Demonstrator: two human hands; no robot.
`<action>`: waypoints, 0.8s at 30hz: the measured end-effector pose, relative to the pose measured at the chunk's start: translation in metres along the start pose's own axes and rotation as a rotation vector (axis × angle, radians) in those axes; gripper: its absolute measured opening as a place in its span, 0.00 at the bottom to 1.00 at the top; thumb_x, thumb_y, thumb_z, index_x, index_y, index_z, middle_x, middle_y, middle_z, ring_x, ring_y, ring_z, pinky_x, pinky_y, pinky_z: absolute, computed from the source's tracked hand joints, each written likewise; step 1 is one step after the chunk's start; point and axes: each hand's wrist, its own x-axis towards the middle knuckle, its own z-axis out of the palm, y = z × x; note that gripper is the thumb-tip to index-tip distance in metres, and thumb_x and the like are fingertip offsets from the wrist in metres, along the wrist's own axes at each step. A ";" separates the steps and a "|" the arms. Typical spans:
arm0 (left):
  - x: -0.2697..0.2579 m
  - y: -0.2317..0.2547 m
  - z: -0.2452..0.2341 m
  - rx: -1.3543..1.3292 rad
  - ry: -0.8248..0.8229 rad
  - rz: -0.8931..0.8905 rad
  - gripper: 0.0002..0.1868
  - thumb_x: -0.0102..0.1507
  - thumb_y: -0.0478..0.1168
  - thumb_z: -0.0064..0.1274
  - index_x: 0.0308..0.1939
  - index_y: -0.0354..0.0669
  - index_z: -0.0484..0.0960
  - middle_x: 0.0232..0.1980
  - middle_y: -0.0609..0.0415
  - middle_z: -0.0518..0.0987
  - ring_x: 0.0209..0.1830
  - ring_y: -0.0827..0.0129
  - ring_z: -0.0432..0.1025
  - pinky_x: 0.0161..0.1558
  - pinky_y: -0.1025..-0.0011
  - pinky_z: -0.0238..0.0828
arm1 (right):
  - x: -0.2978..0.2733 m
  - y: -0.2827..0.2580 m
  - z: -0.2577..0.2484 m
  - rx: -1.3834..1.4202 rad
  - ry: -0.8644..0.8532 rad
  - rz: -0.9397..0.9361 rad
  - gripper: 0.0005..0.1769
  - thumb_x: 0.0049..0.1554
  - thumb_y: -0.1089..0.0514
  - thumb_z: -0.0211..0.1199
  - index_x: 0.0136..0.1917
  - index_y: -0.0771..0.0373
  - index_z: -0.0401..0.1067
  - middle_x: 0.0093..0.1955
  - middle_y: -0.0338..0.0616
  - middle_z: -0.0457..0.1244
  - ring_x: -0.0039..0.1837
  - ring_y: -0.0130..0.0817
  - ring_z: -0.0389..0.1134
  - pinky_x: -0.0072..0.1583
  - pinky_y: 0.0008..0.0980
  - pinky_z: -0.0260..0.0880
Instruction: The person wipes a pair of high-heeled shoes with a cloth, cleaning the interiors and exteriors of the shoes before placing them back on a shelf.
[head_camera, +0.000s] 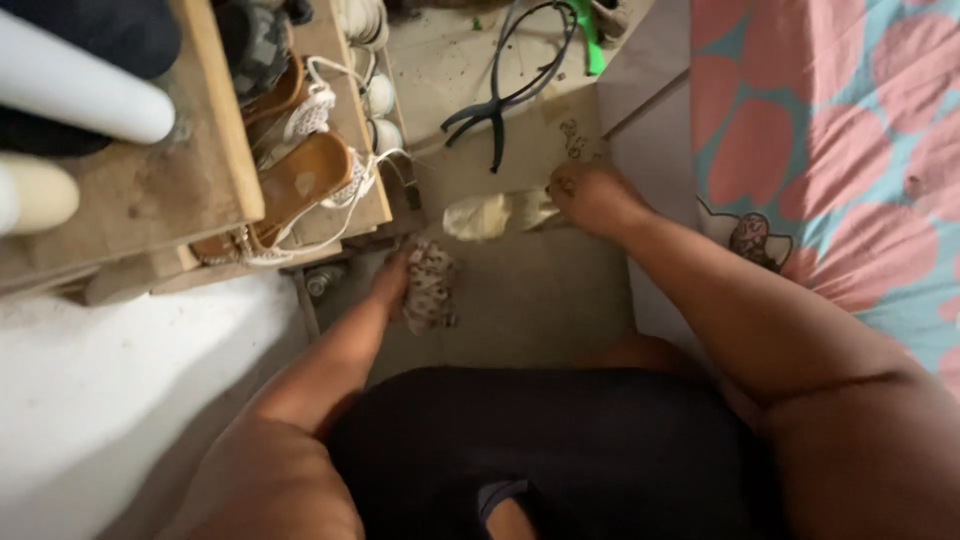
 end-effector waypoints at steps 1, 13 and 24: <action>0.001 -0.009 0.003 -0.001 -0.145 0.050 0.37 0.66 0.67 0.42 0.71 0.49 0.72 0.60 0.46 0.79 0.52 0.52 0.75 0.48 0.51 0.73 | 0.001 0.003 -0.003 -0.010 0.029 0.021 0.18 0.60 0.52 0.63 0.58 0.65 0.75 0.55 0.59 0.69 0.55 0.57 0.71 0.56 0.48 0.71; 0.067 0.054 -0.113 1.020 0.694 0.622 0.34 0.66 0.61 0.50 0.69 0.44 0.74 0.68 0.39 0.73 0.65 0.47 0.68 0.63 0.53 0.66 | -0.004 -0.011 -0.015 0.187 0.033 0.068 0.18 0.60 0.53 0.63 0.58 0.68 0.74 0.55 0.60 0.68 0.54 0.52 0.71 0.55 0.45 0.71; 0.085 0.119 -0.105 1.075 0.733 0.771 0.34 0.65 0.60 0.51 0.68 0.43 0.73 0.68 0.38 0.73 0.65 0.45 0.68 0.63 0.53 0.66 | -0.006 -0.019 -0.021 0.444 -0.084 0.264 0.20 0.60 0.52 0.61 0.61 0.66 0.72 0.53 0.51 0.68 0.42 0.37 0.71 0.41 0.38 0.74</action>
